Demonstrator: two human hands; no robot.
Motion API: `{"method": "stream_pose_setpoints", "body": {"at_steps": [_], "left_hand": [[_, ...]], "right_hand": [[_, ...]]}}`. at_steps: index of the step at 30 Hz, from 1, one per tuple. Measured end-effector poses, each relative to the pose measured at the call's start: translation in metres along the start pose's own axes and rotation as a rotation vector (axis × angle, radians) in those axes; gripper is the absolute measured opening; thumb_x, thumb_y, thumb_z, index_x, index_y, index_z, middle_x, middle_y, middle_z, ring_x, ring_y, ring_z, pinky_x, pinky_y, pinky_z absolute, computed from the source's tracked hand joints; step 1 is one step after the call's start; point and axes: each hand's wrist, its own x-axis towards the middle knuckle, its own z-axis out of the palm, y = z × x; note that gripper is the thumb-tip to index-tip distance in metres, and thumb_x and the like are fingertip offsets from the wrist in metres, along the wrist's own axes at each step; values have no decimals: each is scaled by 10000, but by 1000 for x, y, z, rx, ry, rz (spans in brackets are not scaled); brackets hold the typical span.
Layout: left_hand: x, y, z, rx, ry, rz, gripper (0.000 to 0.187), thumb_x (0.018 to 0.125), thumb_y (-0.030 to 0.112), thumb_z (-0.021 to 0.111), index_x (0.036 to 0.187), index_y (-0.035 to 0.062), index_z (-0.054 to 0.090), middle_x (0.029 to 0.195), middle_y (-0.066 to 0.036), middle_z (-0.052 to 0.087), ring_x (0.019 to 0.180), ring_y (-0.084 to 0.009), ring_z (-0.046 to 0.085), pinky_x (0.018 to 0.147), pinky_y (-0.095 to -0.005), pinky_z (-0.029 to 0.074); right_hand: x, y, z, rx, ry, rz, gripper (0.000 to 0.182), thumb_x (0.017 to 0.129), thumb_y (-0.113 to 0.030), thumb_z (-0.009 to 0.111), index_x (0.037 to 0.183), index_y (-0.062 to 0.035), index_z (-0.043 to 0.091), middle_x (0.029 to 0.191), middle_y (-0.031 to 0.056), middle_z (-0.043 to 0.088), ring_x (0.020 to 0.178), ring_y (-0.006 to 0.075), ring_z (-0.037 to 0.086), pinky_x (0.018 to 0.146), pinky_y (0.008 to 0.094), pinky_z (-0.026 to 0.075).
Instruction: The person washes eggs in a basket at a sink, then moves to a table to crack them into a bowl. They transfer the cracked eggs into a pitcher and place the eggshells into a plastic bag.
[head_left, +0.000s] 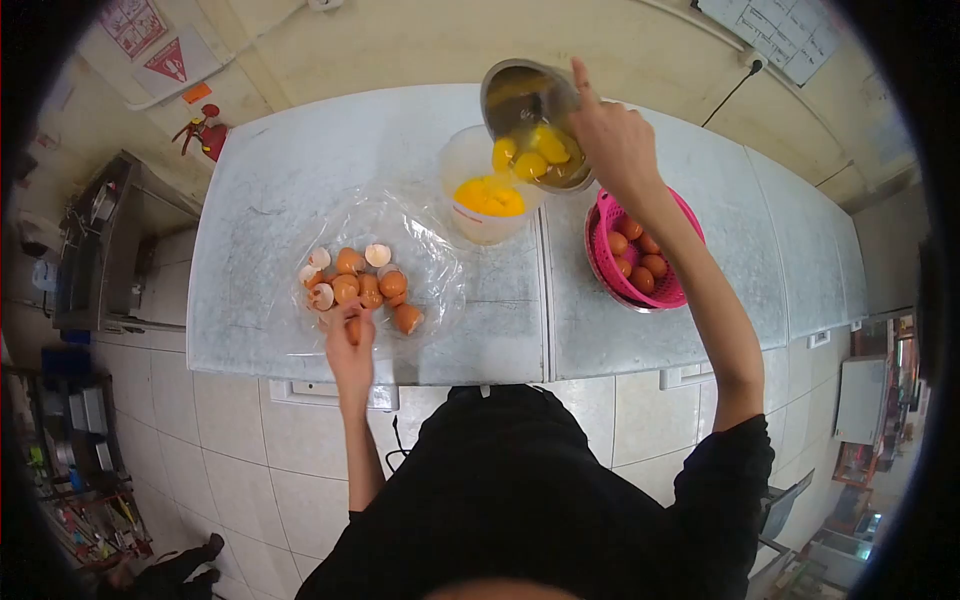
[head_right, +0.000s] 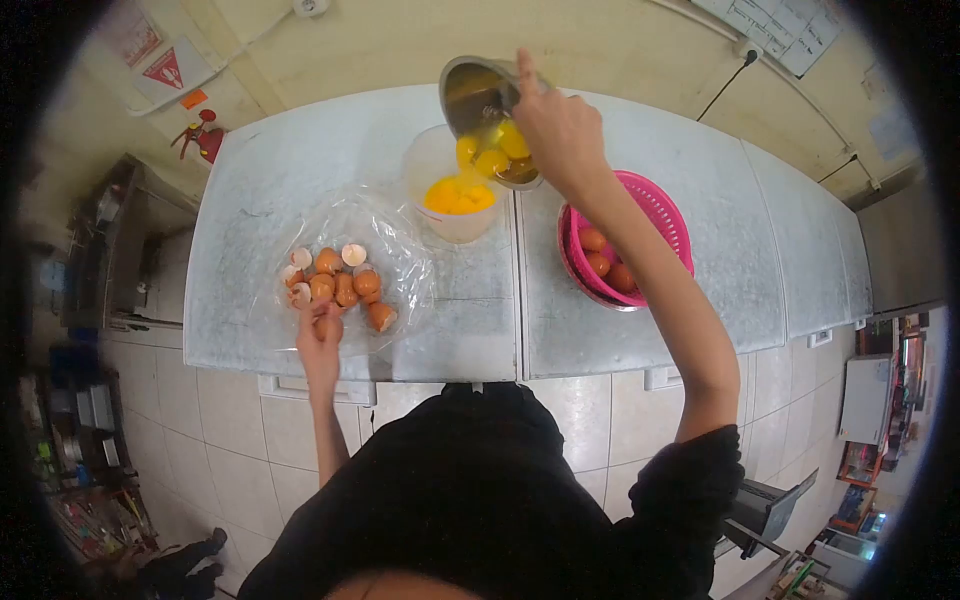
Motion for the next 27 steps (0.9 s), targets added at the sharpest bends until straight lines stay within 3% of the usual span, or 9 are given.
{"method": "stream_pose_setpoints", "body": {"at_steps": [3, 7, 12, 14, 18, 19, 20, 23, 27], "left_hand": [[-11, 18, 27, 7, -154, 171, 248, 868, 132, 590, 1090, 22, 566, 945, -105, 620, 859, -198, 582, 821, -320, 447], [-22, 26, 84, -307, -559, 78, 390, 913, 98, 521, 1294, 48, 455, 1087, -65, 594, 720, -94, 558, 578, -203, 431], [-4, 58, 121, -605, -669, -118, 474, 934, 145, 495, 1379, 61, 356, 1263, -85, 535, 653, -78, 551, 481, -198, 404], [0, 61, 126, -681, -663, -140, 477, 938, 169, 490, 1381, 57, 353, 1302, -96, 513, 638, -86, 553, 464, -205, 403], [1, 65, 101, -661, -768, -259, 448, 942, 233, 482, 1323, 4, 424, 1268, -126, 535, 616, -104, 561, 454, -200, 396], [-1, 61, 94, -632, -810, -330, 447, 939, 251, 486, 1299, -12, 450, 1257, -137, 542, 614, -108, 565, 450, -200, 395], [-3, 53, 88, -583, -856, -386, 443, 938, 264, 489, 1280, -18, 469, 1240, -139, 553, 610, -107, 567, 450, -201, 395], [-11, 39, 74, -412, -938, -525, 449, 927, 291, 512, 1243, -28, 504, 1163, -113, 595, 591, -114, 578, 453, -203, 402], [-17, 25, 71, -394, -814, -576, 490, 910, 326, 543, 1236, -38, 507, 1083, -88, 626, 580, -128, 591, 459, -201, 411]], "right_hand": [[-2, -8, 12, -67, 75, -84, 719, 779, -122, 562, 1428, -64, 258, 679, 154, 601, 552, 298, 617, 478, 407, 510], [-18, -11, 12, -76, 195, -244, 796, 751, -63, 566, 1457, -156, 211, 673, 102, 549, 529, 223, 601, 403, 363, 486], [-58, 2, -10, -56, 254, -262, 789, 751, -44, 556, 1451, -225, 241, 683, 92, 525, 526, 207, 577, 404, 366, 479], [-83, 13, -24, 96, 166, -130, 749, 763, -47, 559, 1435, -225, 283, 673, 97, 512, 544, 238, 571, 450, 353, 480], [-153, 27, -27, 607, 32, 294, 609, 809, 34, 532, 1371, -170, 418, 652, 122, 566, 496, 151, 555, 485, 342, 452], [-179, 32, -9, 661, -87, 373, 652, 779, -32, 577, 1388, -135, 367, 683, 174, 567, 530, 303, 550, 504, 409, 438], [-196, 27, 1, 827, -288, 608, 632, 809, -39, 551, 1400, -121, 343, 613, 183, 551, 470, 273, 551, 495, 400, 442], [-246, 9, 60, 1027, -448, 604, 674, 837, -66, 507, 1445, -154, 230, 551, 164, 567, 465, 230, 591, 513, 356, 493], [-260, 1, 113, 1113, -443, 573, 606, 888, -167, 498, 1420, -40, 236, 623, 199, 587, 551, 348, 603, 574, 437, 478]]}}
